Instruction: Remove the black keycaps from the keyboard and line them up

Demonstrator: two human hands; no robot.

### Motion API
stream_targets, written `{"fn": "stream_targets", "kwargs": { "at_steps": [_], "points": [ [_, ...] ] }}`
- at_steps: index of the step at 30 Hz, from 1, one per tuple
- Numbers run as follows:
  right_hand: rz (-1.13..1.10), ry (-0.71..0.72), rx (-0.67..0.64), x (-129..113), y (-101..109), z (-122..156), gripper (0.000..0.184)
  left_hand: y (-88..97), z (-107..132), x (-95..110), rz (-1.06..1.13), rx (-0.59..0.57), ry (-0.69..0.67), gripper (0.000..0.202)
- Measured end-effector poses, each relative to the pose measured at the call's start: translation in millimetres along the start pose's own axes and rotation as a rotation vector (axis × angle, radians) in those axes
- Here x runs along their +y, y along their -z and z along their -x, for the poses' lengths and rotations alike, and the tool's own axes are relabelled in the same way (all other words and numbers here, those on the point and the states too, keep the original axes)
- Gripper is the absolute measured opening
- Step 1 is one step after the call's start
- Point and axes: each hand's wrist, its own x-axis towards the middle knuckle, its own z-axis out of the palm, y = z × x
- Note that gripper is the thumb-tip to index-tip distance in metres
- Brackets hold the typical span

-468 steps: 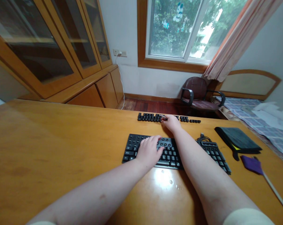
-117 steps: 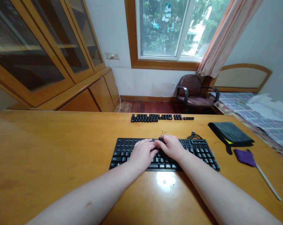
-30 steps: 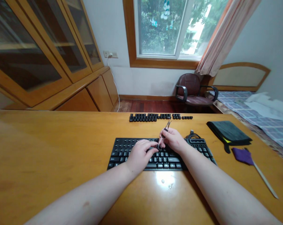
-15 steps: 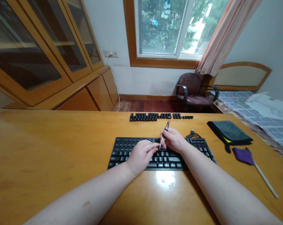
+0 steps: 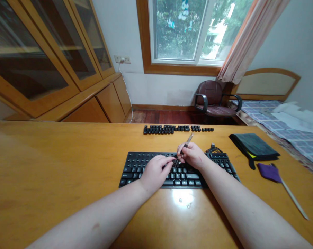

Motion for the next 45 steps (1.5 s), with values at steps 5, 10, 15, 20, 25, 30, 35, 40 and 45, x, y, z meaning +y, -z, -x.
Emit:
{"fn": "stream_targets", "kwargs": {
  "at_steps": [5,10,15,20,25,30,35,40,45],
  "points": [
    [-0.04,-0.047,-0.003,2.4,-0.1,-1.7,0.034,-0.1,0.2,0.7,-0.002,0.033,0.041,0.02],
    [-0.059,-0.115,-0.065,2.3,-0.4,-0.3,0.036,0.0,-0.5,-0.3,0.009,0.07,0.126,0.02],
    [-0.041,0.035,0.072,1.0,-2.6,-1.2,0.029,1.2,-1.5,-1.3,0.055,0.106,0.187,0.02],
    [0.347,0.202,0.207,2.0,-2.1,-0.3,0.026,3.1,-1.5,1.4,0.063,0.165,0.16,0.021],
    [0.82,0.297,0.052,-3.9,-5.8,4.3,0.02,2.5,-1.4,1.5,0.089,0.186,0.185,0.022],
    [0.846,0.303,-0.033,-6.0,-7.4,3.9,0.021,-0.2,-0.8,-1.3,0.175,0.189,0.227,0.021],
    [0.847,0.323,-0.089,-5.2,-8.9,3.5,0.022,-4.2,0.2,-6.1,0.19,0.235,0.274,0.024],
    [0.798,0.286,-0.058,-2.4,-8.3,3.6,0.02,-5.5,0.6,-7.3,0.174,0.244,0.264,0.019],
    [0.768,0.184,0.044,-0.4,-5.8,4.1,0.023,-4.3,0.1,-4.5,0.151,0.215,0.214,0.023]
  ]
}}
